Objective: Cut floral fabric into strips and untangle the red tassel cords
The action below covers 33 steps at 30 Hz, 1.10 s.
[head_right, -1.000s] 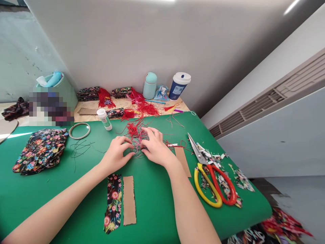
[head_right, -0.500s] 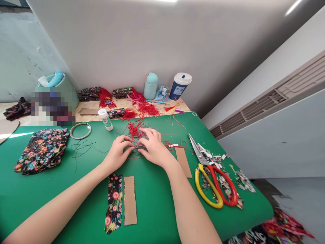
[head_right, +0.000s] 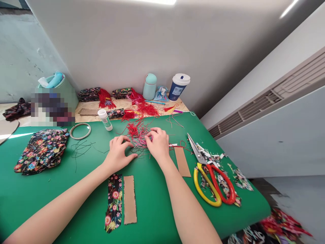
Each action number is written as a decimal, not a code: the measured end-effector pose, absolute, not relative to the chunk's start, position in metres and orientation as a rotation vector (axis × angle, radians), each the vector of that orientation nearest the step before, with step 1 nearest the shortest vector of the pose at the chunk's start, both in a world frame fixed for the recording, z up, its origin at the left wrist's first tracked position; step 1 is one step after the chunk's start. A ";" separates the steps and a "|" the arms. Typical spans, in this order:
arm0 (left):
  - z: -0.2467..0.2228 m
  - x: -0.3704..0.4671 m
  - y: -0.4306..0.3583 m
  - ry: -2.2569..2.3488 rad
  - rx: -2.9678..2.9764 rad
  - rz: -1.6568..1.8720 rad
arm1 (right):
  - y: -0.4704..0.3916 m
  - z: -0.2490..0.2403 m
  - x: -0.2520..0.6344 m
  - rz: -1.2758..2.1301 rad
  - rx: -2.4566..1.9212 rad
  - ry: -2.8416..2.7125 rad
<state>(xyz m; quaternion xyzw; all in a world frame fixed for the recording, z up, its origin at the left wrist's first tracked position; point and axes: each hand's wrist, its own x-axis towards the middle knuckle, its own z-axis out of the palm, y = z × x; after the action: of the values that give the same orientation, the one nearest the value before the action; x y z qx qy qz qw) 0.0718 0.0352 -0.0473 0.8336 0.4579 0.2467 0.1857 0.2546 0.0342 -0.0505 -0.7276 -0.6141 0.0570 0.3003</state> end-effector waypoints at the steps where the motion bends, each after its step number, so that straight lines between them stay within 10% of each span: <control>1: -0.048 0.072 0.035 1.295 2.350 0.665 | 0.034 -0.050 0.255 0.143 -1.953 -1.618; 33: -0.015 0.073 0.043 1.359 2.083 0.621 | 0.021 -0.021 0.240 0.296 -1.364 -1.731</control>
<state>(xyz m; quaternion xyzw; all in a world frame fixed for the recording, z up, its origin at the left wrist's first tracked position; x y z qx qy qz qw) 0.0735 0.0433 -0.0151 0.7789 0.5080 0.2323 0.2850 0.2403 0.0215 -0.0215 -0.5498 -0.6979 0.1193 0.4433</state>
